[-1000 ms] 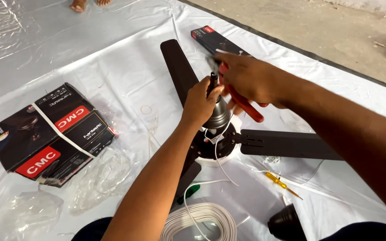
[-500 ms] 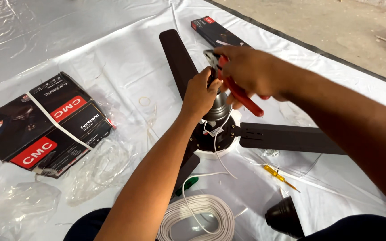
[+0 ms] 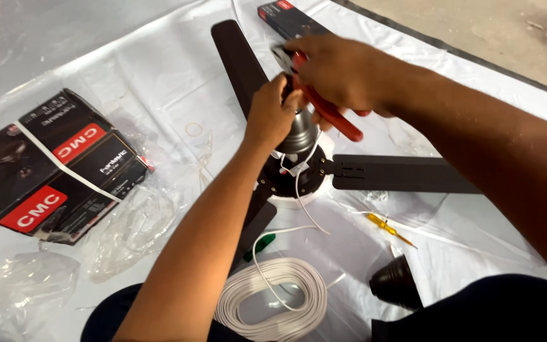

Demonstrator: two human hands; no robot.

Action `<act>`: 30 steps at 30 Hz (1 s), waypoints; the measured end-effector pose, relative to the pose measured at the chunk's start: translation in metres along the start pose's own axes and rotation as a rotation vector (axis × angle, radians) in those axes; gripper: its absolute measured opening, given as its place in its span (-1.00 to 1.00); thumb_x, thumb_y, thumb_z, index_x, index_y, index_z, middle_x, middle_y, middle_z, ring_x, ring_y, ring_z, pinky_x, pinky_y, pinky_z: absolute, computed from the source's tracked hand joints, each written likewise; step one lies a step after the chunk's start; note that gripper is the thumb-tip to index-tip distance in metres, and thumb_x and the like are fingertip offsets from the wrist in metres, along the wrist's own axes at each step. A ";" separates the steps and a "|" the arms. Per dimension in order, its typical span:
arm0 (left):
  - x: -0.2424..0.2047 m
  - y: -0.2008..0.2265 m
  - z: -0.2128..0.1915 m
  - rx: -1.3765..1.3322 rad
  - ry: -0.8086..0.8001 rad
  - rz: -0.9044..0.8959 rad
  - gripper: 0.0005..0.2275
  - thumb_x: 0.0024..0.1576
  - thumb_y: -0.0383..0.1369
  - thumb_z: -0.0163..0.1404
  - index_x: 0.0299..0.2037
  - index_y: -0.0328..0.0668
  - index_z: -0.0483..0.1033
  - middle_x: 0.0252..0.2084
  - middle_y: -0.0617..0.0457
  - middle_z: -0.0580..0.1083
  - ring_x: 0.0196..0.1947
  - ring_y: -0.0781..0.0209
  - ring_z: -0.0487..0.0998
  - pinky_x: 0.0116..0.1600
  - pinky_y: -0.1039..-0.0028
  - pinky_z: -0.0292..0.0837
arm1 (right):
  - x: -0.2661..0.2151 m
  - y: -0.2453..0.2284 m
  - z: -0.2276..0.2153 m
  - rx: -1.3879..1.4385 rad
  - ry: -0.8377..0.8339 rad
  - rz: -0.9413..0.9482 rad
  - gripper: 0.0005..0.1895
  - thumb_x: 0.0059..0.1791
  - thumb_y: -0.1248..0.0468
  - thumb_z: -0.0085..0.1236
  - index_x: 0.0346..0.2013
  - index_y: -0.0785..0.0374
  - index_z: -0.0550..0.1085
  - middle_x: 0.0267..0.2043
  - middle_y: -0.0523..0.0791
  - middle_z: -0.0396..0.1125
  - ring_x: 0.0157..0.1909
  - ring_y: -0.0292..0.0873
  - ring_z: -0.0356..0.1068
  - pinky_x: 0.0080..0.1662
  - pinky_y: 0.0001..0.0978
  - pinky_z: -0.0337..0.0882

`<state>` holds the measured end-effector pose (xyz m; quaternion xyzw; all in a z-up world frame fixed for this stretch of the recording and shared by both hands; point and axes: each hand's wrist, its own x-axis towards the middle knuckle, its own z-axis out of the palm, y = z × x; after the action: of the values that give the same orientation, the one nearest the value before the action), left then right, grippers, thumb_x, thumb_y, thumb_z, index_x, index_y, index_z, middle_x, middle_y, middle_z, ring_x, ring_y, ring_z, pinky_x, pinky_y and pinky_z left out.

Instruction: The person sits on the floor assembling a ceiling fan, attaching the black motor housing and downrod to the fan's blade assembly, tightening connections with pliers, and joining the white electrical wires by hand.

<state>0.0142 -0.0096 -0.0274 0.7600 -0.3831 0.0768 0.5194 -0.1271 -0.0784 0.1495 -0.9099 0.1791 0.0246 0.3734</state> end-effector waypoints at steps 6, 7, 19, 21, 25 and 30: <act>0.000 -0.002 0.000 -0.033 0.010 0.064 -0.86 0.18 -0.45 0.06 -0.13 -0.36 0.44 -0.25 -0.23 0.56 -0.22 -0.18 0.62 -0.16 0.19 0.46 | 0.001 0.004 0.000 -0.035 -0.009 -0.045 -0.40 0.01 0.21 -0.18 0.39 -0.03 0.17 -0.27 -0.05 0.48 -0.51 -0.12 0.51 -0.52 -0.27 0.37; 0.000 0.000 -0.001 -0.003 0.013 0.075 -0.85 0.18 -0.46 0.05 -0.09 -0.35 0.45 -0.24 -0.24 0.56 -0.21 -0.19 0.61 -0.17 0.18 0.44 | 0.000 0.003 -0.002 0.012 -0.009 -0.063 -0.41 0.01 0.19 -0.17 0.37 -0.04 0.20 -0.25 -0.07 0.48 -0.52 -0.13 0.52 -0.52 -0.30 0.38; -0.003 0.002 -0.006 -0.026 -0.030 0.057 -0.87 0.25 -0.40 0.02 -0.17 -0.35 0.43 -0.30 -0.19 0.55 -0.30 -0.06 0.64 -0.17 0.20 0.47 | 0.013 0.019 0.003 -0.092 0.046 -0.144 -0.72 0.03 0.34 -0.25 -0.06 0.33 0.39 -0.40 -0.01 0.45 -0.58 -0.18 0.50 -0.59 -0.26 0.39; 0.002 -0.017 0.000 -0.013 -0.005 0.130 -0.87 0.25 -0.41 0.04 -0.17 -0.35 0.43 -0.28 -0.19 0.56 -0.25 -0.08 0.63 -0.13 0.22 0.50 | 0.007 0.014 0.001 -0.082 0.030 -0.166 -0.75 0.04 0.32 -0.26 -0.10 0.29 0.39 -0.43 -0.03 0.45 -0.64 -0.23 0.46 -0.62 -0.30 0.30; -0.001 -0.001 -0.005 -0.004 -0.049 0.065 -0.88 0.22 -0.41 0.06 -0.17 -0.33 0.46 -0.33 -0.12 0.56 -0.35 0.00 0.61 -0.17 0.23 0.46 | 0.006 0.011 0.000 -0.355 -0.016 -0.139 -0.42 0.20 0.15 -0.36 -0.46 0.40 0.54 -0.60 0.14 0.40 -0.74 -0.19 0.16 -0.63 -0.34 0.19; 0.001 0.002 -0.005 -0.041 -0.058 0.057 -0.86 0.28 -0.38 0.03 -0.18 -0.35 0.43 -0.31 -0.08 0.55 -0.31 0.11 0.61 -0.12 0.32 0.52 | 0.007 0.009 0.001 -0.428 -0.027 -0.040 -0.61 0.03 0.23 -0.13 -0.55 0.36 0.54 -0.65 0.07 0.36 -0.73 -0.25 0.15 -0.63 -0.32 0.12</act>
<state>0.0150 -0.0055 -0.0235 0.7398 -0.4209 0.0614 0.5213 -0.1237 -0.0856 0.1413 -0.9715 0.1466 0.0667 0.1742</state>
